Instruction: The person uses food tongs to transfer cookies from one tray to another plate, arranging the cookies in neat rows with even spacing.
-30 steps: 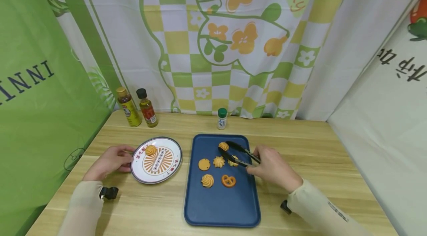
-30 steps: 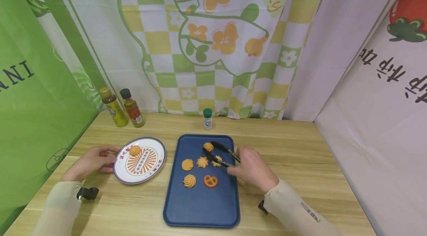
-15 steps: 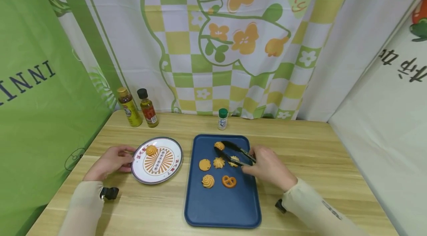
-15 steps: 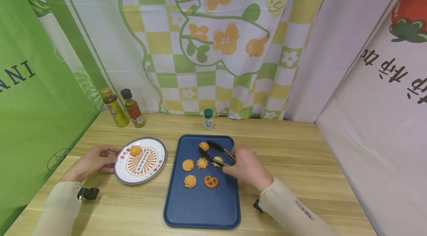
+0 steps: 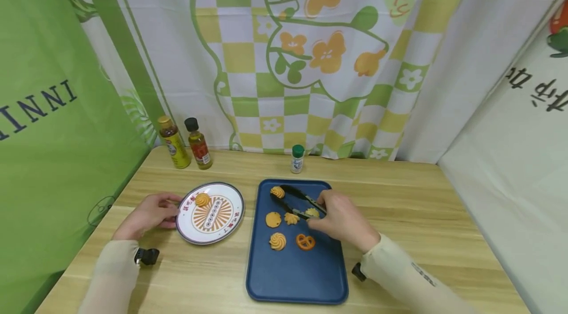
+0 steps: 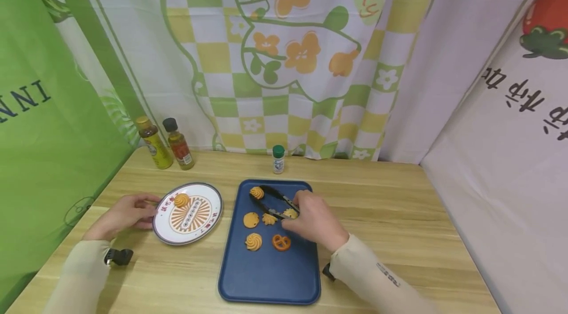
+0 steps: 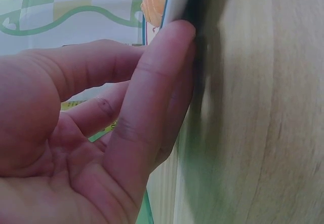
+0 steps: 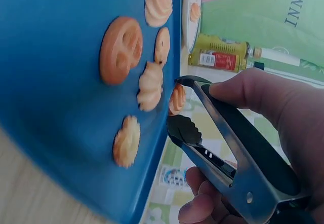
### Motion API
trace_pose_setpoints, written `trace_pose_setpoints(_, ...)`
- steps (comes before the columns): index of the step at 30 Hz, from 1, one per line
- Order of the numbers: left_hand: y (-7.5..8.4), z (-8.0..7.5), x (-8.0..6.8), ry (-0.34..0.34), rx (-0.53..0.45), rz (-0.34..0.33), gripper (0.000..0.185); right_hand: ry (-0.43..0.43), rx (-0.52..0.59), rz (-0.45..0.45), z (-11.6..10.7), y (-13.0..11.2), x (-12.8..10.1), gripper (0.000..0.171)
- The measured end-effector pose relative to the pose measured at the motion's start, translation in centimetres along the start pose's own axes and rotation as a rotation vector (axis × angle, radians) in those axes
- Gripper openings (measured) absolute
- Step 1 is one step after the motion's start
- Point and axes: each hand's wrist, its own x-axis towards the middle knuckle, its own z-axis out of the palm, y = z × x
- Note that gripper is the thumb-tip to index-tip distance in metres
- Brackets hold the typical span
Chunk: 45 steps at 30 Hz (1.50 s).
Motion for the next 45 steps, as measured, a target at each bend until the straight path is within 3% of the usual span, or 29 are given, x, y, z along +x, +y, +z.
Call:
trace_pose_setpoints(12, 0.5, 0.3, 0.5, -0.009, 0.006, 0.001, 0.052, -0.010, 0.056, -0.037, 1.1, -2.1, 1.0, 0.044)
trace_pose_setpoints(28, 0.2, 0.2, 0.8, -0.005, 0.008, -0.004, 0.051, -0.048, 0.120, -0.086, 3.1, -5.3, 2.8, 0.050)
trace_pose_setpoints(45, 0.0, 0.0, 0.1, 0.004, 0.014, 0.003, 0.051, -0.095, 0.126, -0.205, 5.6, -9.2, 5.0, 0.047)
